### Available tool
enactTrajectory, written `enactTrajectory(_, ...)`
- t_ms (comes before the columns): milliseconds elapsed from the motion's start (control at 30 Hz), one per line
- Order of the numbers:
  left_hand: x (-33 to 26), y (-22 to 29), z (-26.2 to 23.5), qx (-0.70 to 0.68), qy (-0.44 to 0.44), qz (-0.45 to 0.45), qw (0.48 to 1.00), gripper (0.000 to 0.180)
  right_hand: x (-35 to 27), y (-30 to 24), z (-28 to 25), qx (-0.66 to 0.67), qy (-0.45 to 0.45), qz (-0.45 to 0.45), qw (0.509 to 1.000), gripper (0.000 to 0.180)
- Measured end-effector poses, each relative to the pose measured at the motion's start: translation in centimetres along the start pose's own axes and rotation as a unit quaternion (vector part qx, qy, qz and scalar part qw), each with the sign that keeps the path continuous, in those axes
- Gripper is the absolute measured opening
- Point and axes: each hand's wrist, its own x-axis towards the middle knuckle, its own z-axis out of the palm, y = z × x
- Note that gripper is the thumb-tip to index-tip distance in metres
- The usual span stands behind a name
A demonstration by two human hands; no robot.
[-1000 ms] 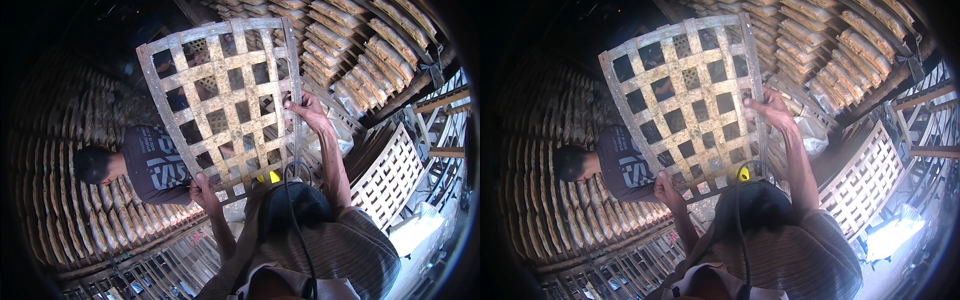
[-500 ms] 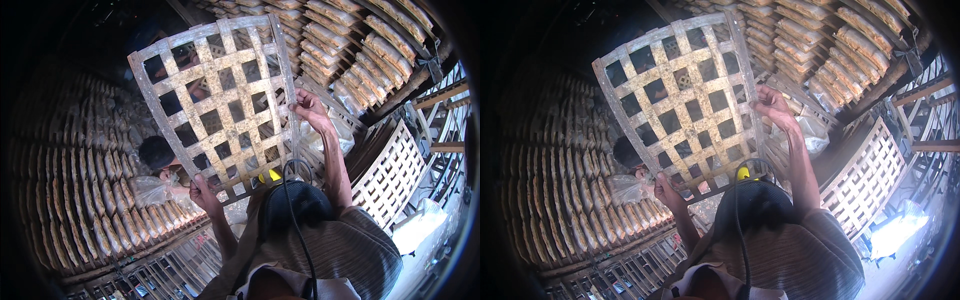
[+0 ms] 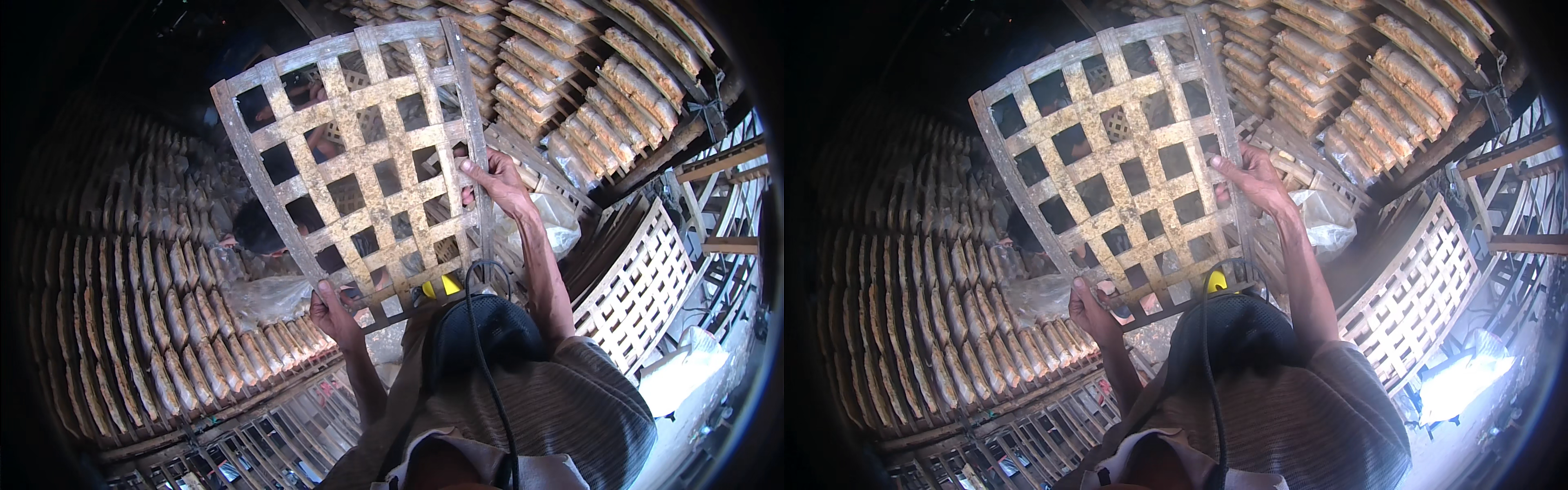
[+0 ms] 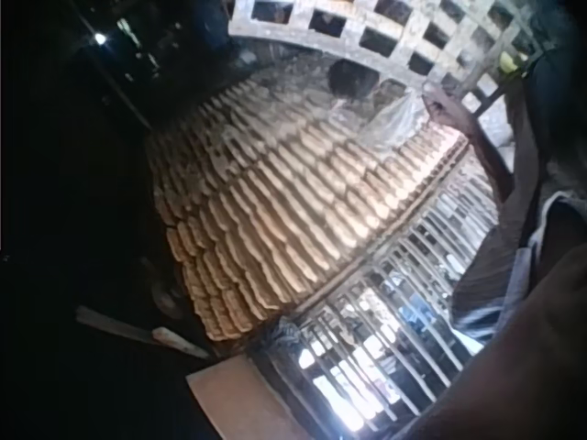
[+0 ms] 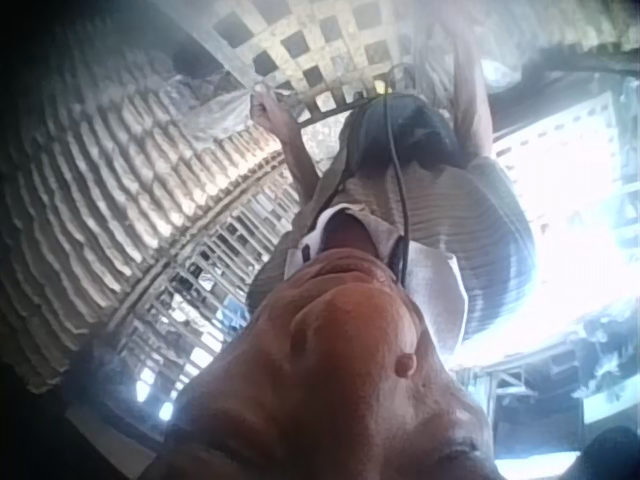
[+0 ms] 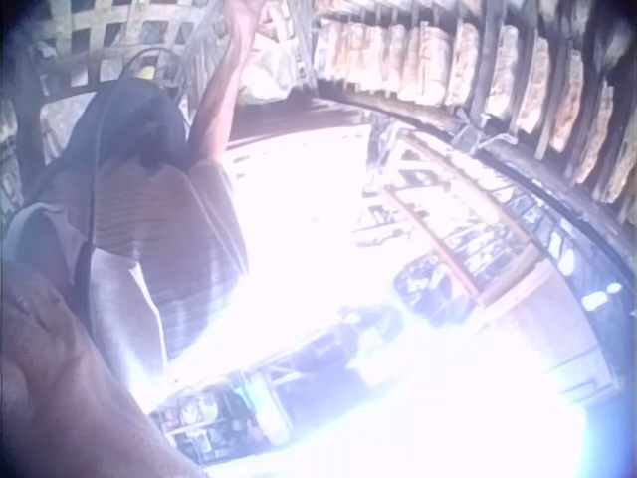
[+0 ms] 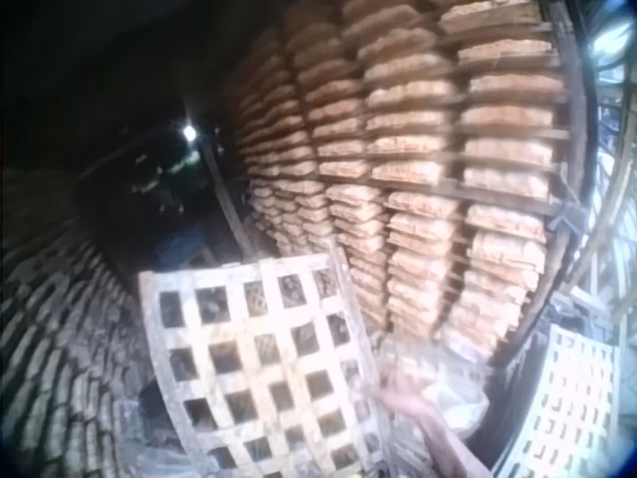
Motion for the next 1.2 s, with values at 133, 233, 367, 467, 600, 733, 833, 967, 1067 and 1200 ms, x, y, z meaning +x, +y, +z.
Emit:
enactTrajectory(133, -0.6, 0.0, 0.7, -0.011, 0.033, -0.012, 0.999, 0.031, -0.5, -0.6, -0.4, 0.137, 0.012, -0.01, 0.99, 0.038)
enactTrajectory(233, -0.9, -0.9, 0.7, -0.011, 0.039, -0.01, 0.999, 0.032, -0.6, 0.2, -1.4, -0.022, 0.028, -0.032, 0.999, 0.031)
enactTrajectory(367, -0.5, -0.5, 1.0, 0.001, 0.051, -0.018, 0.999, 0.035, -0.3, 0.3, -0.1, -0.074, -0.022, -0.002, 0.997, 0.029)
enactTrajectory(467, -0.9, -0.2, 1.5, -0.001, 0.06, -0.016, 0.998, 0.036, -0.6, 0.0, -0.1, 0.071, 0.032, -0.018, 0.997, 0.031)
enactTrajectory(600, -1.1, -0.2, 1.7, -0.013, 0.059, -0.024, 0.998, 0.039, -0.4, 1.5, -1.7, -0.041, -0.013, -0.035, 0.998, 0.037)
enactTrajectory(733, -1.1, -0.1, 1.5, 0.001, 0.064, -0.043, 0.997, 0.04, -0.5, 1.6, -1.5, -0.029, -0.017, 0.047, 0.998, 0.038)
enactTrajectory(833, -1.3, -0.9, 0.4, 0.001, 0.043, -0.03, 0.999, 0.033, -1.1, 1.0, -1.8, 0.081, 0.05, 0.051, 0.994, 0.038)
enactTrajectory(967, -1.7, 0.4, 1.7, 0.002, 0.065, -0.041, 0.997, 0.038, -0.8, 1.5, -1.4, -0.039, -0.062, 0.002, 0.997, 0.048)
enactTrajectory(1067, -1.5, -0.2, 1.1, 0.004, 0.057, -0.038, 0.998, 0.037, -1.9, 0.4, 1.5, -0.155, 0.011, -0.015, 0.988, 0.069)
enactTrajectory(1200, -1.5, -0.1, 0.9, 0.023, 0.032, -0.022, 0.999, 0.037, -1.2, -0.8, 5.1, -0.26, 0.114, -0.146, 0.948, 0.112)
